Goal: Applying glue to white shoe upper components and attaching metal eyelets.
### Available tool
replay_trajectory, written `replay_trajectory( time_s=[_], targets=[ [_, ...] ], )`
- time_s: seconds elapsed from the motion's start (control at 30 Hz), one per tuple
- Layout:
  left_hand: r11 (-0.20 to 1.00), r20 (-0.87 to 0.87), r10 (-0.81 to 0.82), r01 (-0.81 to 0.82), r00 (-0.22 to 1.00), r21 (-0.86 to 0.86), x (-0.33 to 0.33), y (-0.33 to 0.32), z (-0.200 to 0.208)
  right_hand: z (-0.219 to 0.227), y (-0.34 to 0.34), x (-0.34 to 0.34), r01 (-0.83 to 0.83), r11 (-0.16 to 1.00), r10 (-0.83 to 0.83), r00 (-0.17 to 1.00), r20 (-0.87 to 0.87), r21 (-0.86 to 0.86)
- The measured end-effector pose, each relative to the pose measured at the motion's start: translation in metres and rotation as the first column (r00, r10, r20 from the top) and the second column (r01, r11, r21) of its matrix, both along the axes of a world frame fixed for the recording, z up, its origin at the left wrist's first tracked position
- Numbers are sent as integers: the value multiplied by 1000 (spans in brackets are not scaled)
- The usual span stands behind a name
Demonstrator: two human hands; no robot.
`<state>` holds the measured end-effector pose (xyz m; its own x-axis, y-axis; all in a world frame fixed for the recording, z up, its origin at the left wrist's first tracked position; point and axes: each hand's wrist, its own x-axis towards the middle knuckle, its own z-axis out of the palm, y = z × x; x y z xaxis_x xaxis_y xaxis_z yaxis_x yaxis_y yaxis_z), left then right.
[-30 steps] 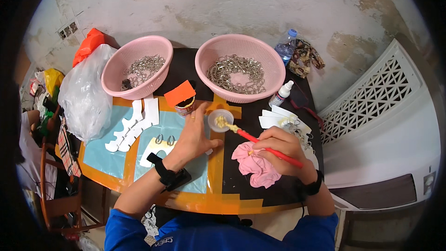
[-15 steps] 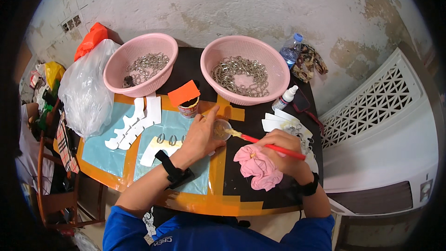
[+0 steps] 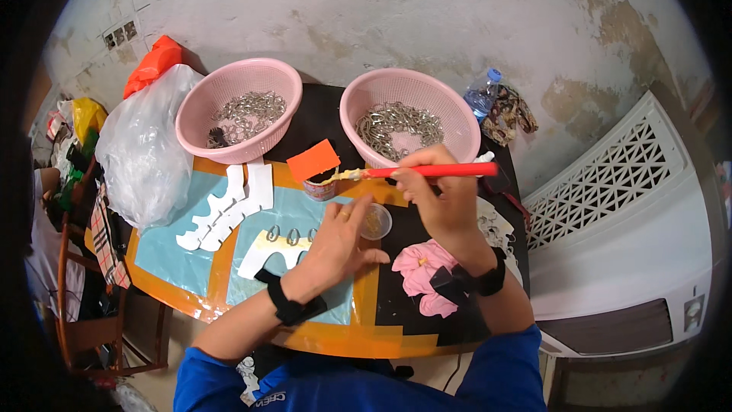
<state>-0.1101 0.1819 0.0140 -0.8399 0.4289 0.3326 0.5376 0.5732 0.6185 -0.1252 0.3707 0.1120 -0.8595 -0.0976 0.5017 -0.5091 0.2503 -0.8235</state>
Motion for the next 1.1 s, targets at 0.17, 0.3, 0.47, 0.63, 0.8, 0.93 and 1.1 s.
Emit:
replay_trajectory(
  time_s=[0.17, 0.3, 0.47, 0.63, 0.8, 0.93, 1.1],
  targets=[
    [980, 62, -200, 200, 978, 6, 51, -53, 28, -8, -30, -20, -24, 982, 38, 997, -73, 186],
    [974, 168, -222, 210, 961, 82, 86, -102, 35, -13, -40, -28, -27, 962, 49, 996, -72, 272],
    [993, 191, -46, 23, 981, 119, 110, -147, 29, -22, -56, -40, -46, 940, 70, 996, -59, 339],
    [990, 126, 77, -91, 989, 109, 112, -162, 9, -25, -60, -53, -61, 942, 64, 998, 3, 331],
    [985, 89, 107, -118, 990, 126, 111, -163, -3, -17, -62, -55, -143, 939, 77, 974, 214, 313],
    [980, 90, 113, -126, 989, 156, 106, -163, 5, -14, -58, -56, -83, 988, 50, 967, 249, 126],
    [973, 131, 171, -189, 976, 133, 102, -170, 20, -10, -46, -52, -53, 996, 36, 976, 215, 73]
  ],
)
